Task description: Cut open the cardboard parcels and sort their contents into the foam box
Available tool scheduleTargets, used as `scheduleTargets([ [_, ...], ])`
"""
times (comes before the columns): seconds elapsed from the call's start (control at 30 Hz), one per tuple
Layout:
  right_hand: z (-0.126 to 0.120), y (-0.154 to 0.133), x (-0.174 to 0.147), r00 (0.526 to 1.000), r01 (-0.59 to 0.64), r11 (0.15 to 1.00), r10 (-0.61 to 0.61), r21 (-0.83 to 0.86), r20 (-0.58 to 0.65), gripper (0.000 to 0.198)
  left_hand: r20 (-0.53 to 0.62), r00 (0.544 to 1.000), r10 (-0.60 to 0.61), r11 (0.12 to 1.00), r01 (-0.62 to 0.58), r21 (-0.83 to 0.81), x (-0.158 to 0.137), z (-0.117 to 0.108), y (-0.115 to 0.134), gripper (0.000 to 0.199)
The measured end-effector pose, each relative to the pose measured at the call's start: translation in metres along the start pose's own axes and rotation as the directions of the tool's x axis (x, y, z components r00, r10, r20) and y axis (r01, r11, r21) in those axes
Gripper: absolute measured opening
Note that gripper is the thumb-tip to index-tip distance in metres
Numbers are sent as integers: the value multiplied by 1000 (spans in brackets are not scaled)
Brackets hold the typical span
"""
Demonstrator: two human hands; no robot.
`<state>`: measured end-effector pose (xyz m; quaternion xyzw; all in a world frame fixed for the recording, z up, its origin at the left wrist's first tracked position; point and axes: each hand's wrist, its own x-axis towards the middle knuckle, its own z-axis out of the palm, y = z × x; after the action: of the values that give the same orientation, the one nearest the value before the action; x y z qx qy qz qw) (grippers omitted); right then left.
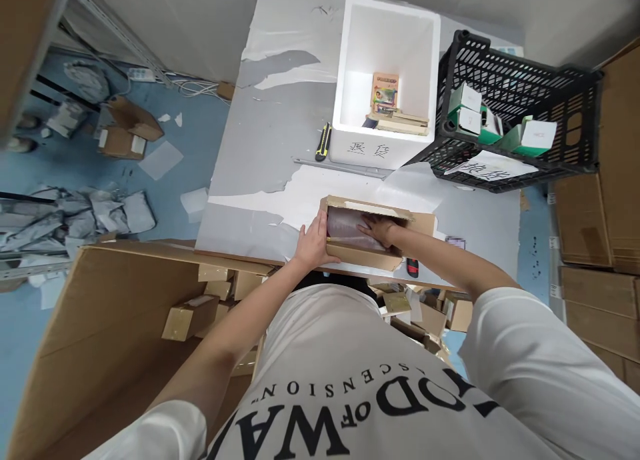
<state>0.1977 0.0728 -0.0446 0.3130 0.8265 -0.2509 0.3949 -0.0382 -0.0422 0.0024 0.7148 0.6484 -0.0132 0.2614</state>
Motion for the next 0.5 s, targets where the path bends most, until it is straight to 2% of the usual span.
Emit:
scheduleTargets([
  [0.13, 4, 0, 7, 998, 45, 999, -46, -20, -40, 122, 2, 1000, 3, 1000, -3, -11, 0, 0, -1, 143],
  [0.27, 3, 2, 1, 997, 75, 993, -77, -86, -22, 119, -13, 999, 30, 999, -31, -41, 1, 2, -3, 145],
  [0.4, -3, -2, -15, 996, 94, 993, -94, -76, 14, 96, -6, 1000, 25, 998, -26, -60, 2, 1, -3, 145],
  [0.47, -6, -8, -20, 998, 58, 998, -58, 33, 7, 77, 4, 1000, 16, 998, -16, -58, 2, -1, -3, 144],
  [0.5, -6, -11, -21, 1000, -1, 994, 1, 112, 1, 71, 7, 1000, 15, 998, -15, -54, 1, -2, -2, 144],
])
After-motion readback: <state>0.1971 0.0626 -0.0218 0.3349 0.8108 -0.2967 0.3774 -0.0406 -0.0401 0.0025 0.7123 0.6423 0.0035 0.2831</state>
